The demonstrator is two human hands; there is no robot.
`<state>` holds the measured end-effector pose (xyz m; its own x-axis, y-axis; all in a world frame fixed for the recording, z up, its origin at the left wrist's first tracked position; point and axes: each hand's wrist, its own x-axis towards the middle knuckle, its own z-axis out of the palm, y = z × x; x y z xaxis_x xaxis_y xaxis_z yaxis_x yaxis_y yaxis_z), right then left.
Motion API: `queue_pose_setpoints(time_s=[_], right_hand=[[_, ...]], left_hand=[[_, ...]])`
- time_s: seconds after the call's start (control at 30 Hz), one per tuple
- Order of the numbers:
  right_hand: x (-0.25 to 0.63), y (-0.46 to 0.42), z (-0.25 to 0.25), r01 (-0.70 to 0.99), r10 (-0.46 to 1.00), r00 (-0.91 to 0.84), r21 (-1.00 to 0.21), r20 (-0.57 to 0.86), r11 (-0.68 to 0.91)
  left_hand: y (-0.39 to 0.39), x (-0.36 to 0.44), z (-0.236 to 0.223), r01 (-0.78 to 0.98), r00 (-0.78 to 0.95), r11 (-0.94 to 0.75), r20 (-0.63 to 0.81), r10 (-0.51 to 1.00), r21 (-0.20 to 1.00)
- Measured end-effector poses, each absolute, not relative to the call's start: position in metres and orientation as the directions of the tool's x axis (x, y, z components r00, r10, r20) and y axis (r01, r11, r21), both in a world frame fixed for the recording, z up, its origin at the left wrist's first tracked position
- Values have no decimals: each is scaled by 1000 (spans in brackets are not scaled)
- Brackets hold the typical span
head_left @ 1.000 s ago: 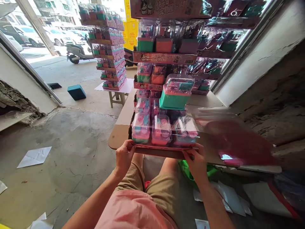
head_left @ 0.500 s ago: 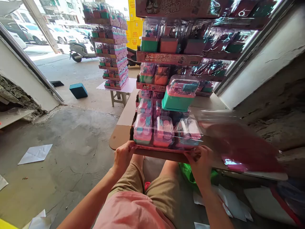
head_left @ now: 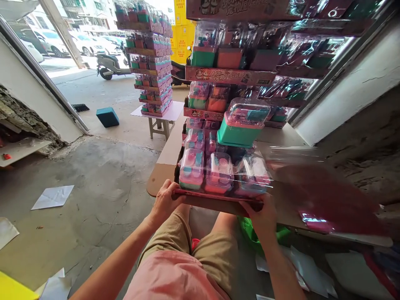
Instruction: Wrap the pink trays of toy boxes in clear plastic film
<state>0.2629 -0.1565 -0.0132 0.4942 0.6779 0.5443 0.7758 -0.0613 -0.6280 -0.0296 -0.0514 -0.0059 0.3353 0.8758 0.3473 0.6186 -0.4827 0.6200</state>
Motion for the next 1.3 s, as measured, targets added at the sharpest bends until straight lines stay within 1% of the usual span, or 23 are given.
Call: queue_pose_setpoints(time_s=[0.13, 0.2, 0.33, 0.4, 0.43, 0.47, 0.5, 0.53, 0.57, 0.6, 0.63, 0.67, 0.7, 0.77, 0.83, 0.9, 1.0, 1.03, 1.1, 1.17, 1.23, 1.3], right_hand=[[261, -154, -17, 811, 649, 474, -582, 595, -60], [265, -156, -18, 820, 655, 461, -570, 599, -56], [266, -163, -21, 805, 662, 458, -593, 594, -25], [254, -168, -27, 802, 583, 505, -596, 636, -44], [244, -170, -31, 817, 517, 519, -574, 681, -64], [232, -171, -36, 849, 458, 494, -523, 739, -73], [217, -172, -41, 897, 437, 420, -438, 796, -65], [201, -171, -45, 944, 470, 303, -327, 829, -32], [185, -168, -49, 977, 547, 158, -212, 822, 36], [169, -164, -52, 984, 635, 16, -125, 773, 127], [154, -160, -53, 973, 712, -106, -75, 694, 217], [142, -154, -53, 957, 766, -191, -58, 614, 285], [134, -149, -53, 944, 797, -239, -60, 554, 325], [130, -143, -51, 935, 823, -269, -70, 501, 348], [143, -146, -52, 949, 833, -233, -71, 503, 308], [168, -159, -56, 972, 825, -151, -70, 545, 224], [208, -182, -61, 997, 781, 16, -67, 624, 32], [218, -188, -60, 996, 758, 81, -83, 647, -36], [229, -191, -55, 971, 675, 240, -185, 698, -153], [231, -183, -45, 917, 559, 395, -350, 729, -192], [227, -169, -36, 848, 503, 512, -504, 696, -165], [224, -156, -30, 768, 514, 605, -617, 609, -172]], left_hand=[[-55, -19, -5, 669, 212, -396, 349, 913, 629], [-53, -19, -5, 641, 218, -408, 356, 909, 650], [-44, -33, -5, 568, 348, -491, 348, 871, 661], [-40, -41, -4, 535, 435, -542, 338, 834, 648], [-38, -45, -4, 522, 471, -563, 334, 816, 641], [-38, -46, -3, 513, 498, -578, 329, 803, 635], [-38, -46, -3, 513, 510, -582, 321, 798, 631], [-39, -45, -2, 524, 504, -572, 313, 805, 631], [-41, -42, -2, 542, 476, -549, 306, 824, 636], [-43, -38, -2, 564, 428, -516, 306, 850, 645], [-44, -34, -3, 581, 371, -481, 313, 874, 656], [-46, -30, -3, 590, 319, -454, 324, 891, 668], [-46, -27, -4, 589, 282, -439, 337, 898, 678], [-46, -24, -5, 574, 282, -454, 356, 891, 681], [-43, -26, -4, 557, 340, -492, 357, 870, 669], [-38, -30, -3, 543, 390, -526, 358, 848, 655], [-33, -38, -1, 511, 456, -563, 350, 818, 649], [-33, -39, 0, 506, 478, -571, 341, 810, 647], [-35, -40, 1, 528, 505, -575, 313, 804, 625], [-40, -36, 0, 606, 472, -555, 304, 827, 570], [-46, -28, -2, 706, 375, -493, 322, 869, 509], [-52, -19, -6, 777, 258, -409, 351, 900, 478]])
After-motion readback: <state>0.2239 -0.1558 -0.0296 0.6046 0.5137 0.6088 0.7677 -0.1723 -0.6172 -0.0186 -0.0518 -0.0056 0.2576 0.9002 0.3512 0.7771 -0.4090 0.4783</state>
